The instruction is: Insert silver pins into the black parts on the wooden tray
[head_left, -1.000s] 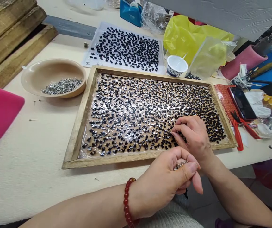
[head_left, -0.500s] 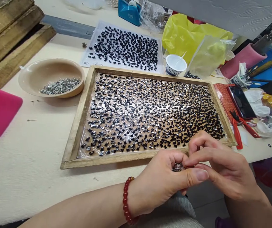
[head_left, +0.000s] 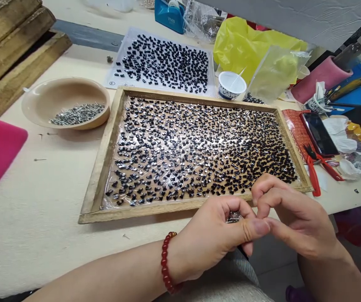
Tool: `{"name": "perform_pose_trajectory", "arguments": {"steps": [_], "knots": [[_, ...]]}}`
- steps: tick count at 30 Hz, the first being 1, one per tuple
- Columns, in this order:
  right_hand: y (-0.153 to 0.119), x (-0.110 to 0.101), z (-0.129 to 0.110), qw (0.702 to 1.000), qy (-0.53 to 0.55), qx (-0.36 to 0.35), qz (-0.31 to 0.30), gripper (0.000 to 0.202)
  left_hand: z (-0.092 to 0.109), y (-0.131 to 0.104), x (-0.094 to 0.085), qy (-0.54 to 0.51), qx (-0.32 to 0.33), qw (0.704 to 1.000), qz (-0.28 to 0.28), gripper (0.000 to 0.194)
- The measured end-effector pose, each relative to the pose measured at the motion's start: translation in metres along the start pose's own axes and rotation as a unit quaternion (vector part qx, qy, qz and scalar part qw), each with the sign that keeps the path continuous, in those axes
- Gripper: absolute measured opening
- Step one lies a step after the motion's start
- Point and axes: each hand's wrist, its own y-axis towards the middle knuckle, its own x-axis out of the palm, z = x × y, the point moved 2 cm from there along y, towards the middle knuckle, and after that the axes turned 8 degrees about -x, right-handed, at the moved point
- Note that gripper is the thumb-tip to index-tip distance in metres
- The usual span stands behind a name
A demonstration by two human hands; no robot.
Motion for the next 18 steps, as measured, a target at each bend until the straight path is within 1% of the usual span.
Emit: {"name": "perform_pose_trajectory", "arguments": {"steps": [4, 7, 12, 15, 18], "knots": [[-0.0035, 0.0012, 0.0031, 0.998, -0.045, 0.0, 0.045, 0.008, 0.0014, 0.0012, -0.0005, -0.032, 0.02, 0.999, 0.005, 0.026], [-0.0064, 0.0024, 0.005, 0.998, -0.04, 0.006, 0.054, 0.01, 0.0022, 0.0018, -0.0007, -0.033, 0.021, 0.999, 0.018, 0.025], [-0.007, 0.0029, 0.007, 0.998, -0.02, -0.005, 0.056, 0.015, 0.0026, 0.0011, -0.0011, -0.024, 0.018, 0.999, 0.041, 0.025], [-0.0068, 0.0028, 0.0056, 0.998, -0.032, -0.019, 0.059, 0.014, 0.0009, 0.0012, -0.0005, -0.023, 0.015, 0.999, 0.035, 0.026], [-0.0063, 0.003, 0.0036, 0.995, -0.062, -0.035, 0.072, 0.014, 0.0001, 0.0019, 0.0003, -0.055, 0.018, 0.998, 0.019, 0.027]]}}
